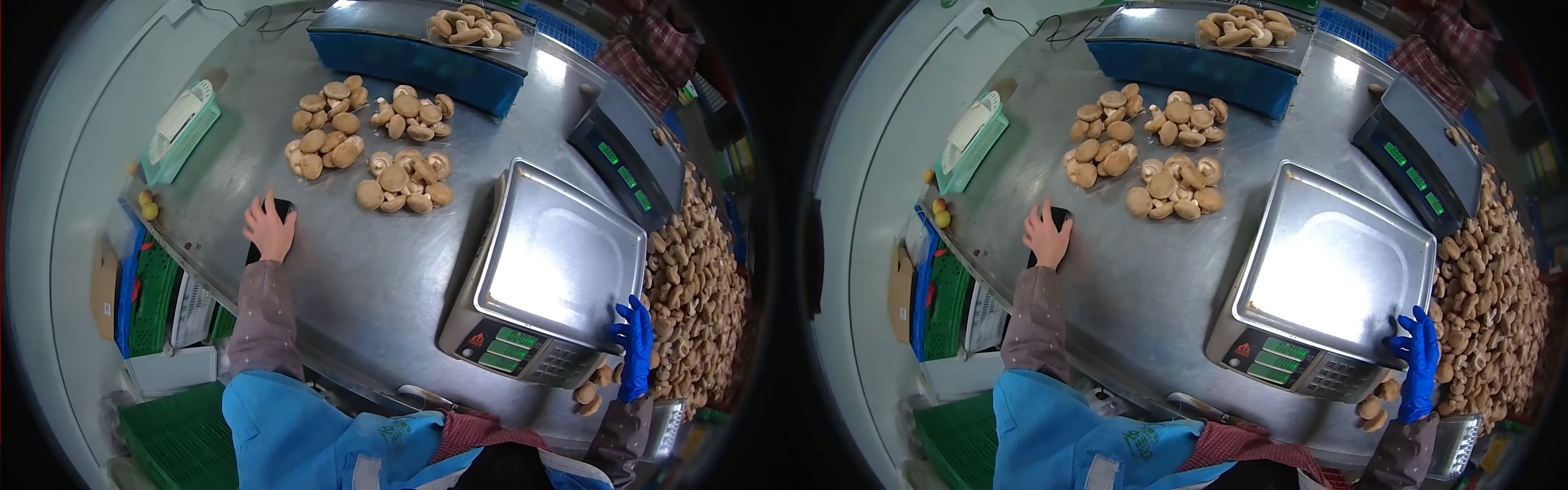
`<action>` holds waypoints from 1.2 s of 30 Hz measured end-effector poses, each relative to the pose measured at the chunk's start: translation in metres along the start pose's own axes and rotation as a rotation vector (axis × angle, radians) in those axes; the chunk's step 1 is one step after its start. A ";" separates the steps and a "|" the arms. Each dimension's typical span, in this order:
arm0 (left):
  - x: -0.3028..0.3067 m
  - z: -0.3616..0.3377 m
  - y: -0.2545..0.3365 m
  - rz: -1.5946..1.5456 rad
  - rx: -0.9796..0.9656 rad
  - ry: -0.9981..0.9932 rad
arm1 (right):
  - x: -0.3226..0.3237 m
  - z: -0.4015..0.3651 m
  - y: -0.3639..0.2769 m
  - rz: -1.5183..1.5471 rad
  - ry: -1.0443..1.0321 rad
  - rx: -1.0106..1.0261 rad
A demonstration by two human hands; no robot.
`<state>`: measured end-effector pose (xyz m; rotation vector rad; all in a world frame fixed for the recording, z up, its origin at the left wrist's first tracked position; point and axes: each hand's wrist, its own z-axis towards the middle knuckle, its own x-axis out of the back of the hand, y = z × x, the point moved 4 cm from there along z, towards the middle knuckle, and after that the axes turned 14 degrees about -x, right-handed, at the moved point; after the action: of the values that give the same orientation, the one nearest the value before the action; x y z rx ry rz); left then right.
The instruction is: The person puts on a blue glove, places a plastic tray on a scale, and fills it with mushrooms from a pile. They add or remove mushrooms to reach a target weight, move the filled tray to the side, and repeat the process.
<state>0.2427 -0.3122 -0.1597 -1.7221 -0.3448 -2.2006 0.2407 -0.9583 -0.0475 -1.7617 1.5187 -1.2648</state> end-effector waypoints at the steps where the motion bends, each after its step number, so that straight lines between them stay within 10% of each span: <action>1: -0.003 -0.005 -0.006 0.003 0.002 0.000 | -0.001 -0.001 0.000 -0.001 0.005 -0.001; 13: -0.004 -0.028 -0.120 0.064 0.377 -0.106 | 0.029 -0.016 0.017 -0.033 0.043 -0.009; 19: -0.010 -0.020 -0.149 0.110 0.032 0.036 | 0.118 -0.049 0.060 -0.364 0.332 0.027; 26: 0.084 0.017 0.036 -0.464 -0.317 0.250 | 0.334 -0.141 0.158 -1.315 1.101 -0.131; 29: 0.132 0.007 0.132 -0.865 -0.347 0.148 | 0.376 -0.154 0.197 -0.964 0.825 -0.182; 30: 0.144 0.000 0.159 -0.862 -0.364 0.147 | 0.364 -0.159 0.189 -0.890 0.878 0.057; 36: 0.190 -0.076 0.313 -1.195 -0.714 -0.131 | 0.354 -0.161 0.191 -1.048 0.911 0.004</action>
<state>0.2568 -0.6484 0.0034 -2.4127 -0.8813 -3.3250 -0.0100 -1.3110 -0.0185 -2.1780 0.8333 -2.8526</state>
